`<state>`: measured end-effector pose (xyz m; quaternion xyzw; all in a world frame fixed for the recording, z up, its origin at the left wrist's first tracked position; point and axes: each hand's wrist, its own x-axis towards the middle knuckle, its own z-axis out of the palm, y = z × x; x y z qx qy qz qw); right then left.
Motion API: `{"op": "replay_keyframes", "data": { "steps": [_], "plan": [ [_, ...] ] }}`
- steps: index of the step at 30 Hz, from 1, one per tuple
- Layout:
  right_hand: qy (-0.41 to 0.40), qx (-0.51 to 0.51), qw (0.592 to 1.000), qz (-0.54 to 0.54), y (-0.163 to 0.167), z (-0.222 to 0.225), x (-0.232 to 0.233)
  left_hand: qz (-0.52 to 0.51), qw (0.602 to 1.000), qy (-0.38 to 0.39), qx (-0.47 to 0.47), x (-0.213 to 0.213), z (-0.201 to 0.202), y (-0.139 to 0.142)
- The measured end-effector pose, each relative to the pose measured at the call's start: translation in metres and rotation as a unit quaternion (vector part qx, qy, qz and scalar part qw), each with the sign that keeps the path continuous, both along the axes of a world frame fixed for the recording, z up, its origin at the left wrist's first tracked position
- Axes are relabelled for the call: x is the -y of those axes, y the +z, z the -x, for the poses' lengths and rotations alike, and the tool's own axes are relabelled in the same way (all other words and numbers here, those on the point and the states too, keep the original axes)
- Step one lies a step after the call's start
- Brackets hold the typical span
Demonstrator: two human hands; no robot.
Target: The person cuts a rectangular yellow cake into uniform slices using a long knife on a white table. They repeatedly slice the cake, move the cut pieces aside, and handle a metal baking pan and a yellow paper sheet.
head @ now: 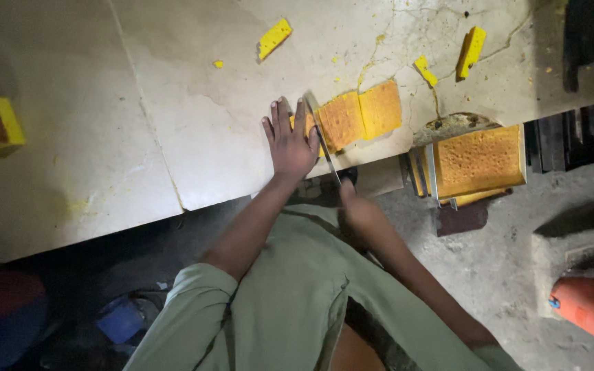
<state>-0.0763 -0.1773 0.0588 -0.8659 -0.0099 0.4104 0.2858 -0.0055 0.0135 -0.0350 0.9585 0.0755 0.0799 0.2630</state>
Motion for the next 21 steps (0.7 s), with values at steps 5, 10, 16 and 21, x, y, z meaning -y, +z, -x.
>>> {"op": "replay_keyframes", "data": {
  "steps": [5,10,16,21],
  "plan": [
    [0.073,0.045,0.996,0.033,0.002,0.027,0.019,0.011,1.000,-0.007,-0.008,0.001,0.000,-0.005],
    [0.103,0.222,0.969,-0.006,-0.070,-0.006,-0.019,0.018,1.000,-0.019,-0.007,-0.005,0.002,-0.007],
    [0.065,0.296,0.952,-0.032,-0.061,-0.044,-0.053,0.050,0.998,-0.049,0.004,-0.013,0.003,-0.003],
    [0.051,0.194,0.980,0.007,-0.035,-0.028,-0.054,-0.001,0.999,-0.033,0.014,-0.012,0.006,-0.005]
  ]
}}
